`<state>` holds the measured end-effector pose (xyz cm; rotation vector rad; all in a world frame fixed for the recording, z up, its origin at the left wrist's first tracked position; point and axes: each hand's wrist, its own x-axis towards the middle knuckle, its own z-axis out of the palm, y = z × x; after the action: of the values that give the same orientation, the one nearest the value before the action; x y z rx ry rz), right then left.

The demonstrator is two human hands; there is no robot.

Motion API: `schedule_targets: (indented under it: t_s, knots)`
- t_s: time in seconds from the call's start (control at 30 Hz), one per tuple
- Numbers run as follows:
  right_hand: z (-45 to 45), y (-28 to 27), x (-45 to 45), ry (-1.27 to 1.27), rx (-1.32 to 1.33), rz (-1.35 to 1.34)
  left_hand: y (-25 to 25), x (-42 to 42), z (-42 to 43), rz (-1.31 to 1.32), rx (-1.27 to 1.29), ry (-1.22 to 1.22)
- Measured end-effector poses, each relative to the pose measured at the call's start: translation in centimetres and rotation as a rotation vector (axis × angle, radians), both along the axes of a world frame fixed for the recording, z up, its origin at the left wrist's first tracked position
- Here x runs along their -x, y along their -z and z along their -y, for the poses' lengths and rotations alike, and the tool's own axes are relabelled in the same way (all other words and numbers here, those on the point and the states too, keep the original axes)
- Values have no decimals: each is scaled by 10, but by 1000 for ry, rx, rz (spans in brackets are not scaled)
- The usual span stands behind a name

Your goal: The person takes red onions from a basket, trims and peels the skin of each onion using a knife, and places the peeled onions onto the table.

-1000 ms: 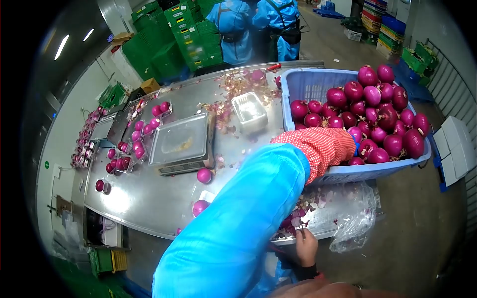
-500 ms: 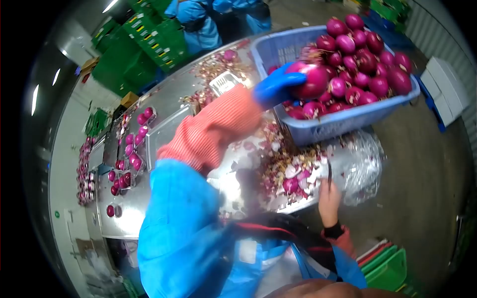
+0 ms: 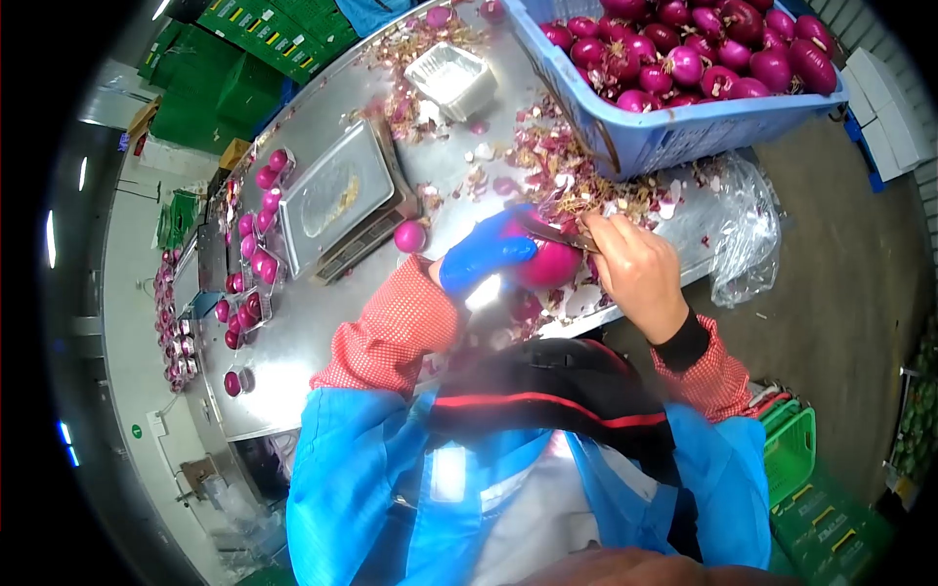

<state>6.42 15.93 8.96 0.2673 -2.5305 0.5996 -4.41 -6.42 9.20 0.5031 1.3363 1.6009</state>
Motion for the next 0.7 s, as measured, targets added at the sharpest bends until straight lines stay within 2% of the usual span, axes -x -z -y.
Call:
schedule_targets:
  t_s: [0.2, 0.27, 0.3, 0.4, 0.43, 0.53, 0.7]
  knots:
    - [-3, 47, 3, -74, 20, -34, 17, -5, 29, 6, 87, 47]
    - [-20, 82, -7, 119, 43, 111, 10, -3, 33, -71, 36, 94]
    - [-20, 80, -10, 150, 72, 79, 11, 1, 32, -195, 4, 119]
    - [4, 64, -23, 177, 120, 103, 5, -2, 30, -314, 117, -36]
    - [12, 55, -23, 143, 109, 101, 11, -4, 26, -281, 159, -118]
    - [34, 31, -21, 126, -6, -10, 12, -10, 21, -385, 238, -148]
    - [30, 38, -18, 130, -72, 27, 9, -12, 17, -375, 281, -101]
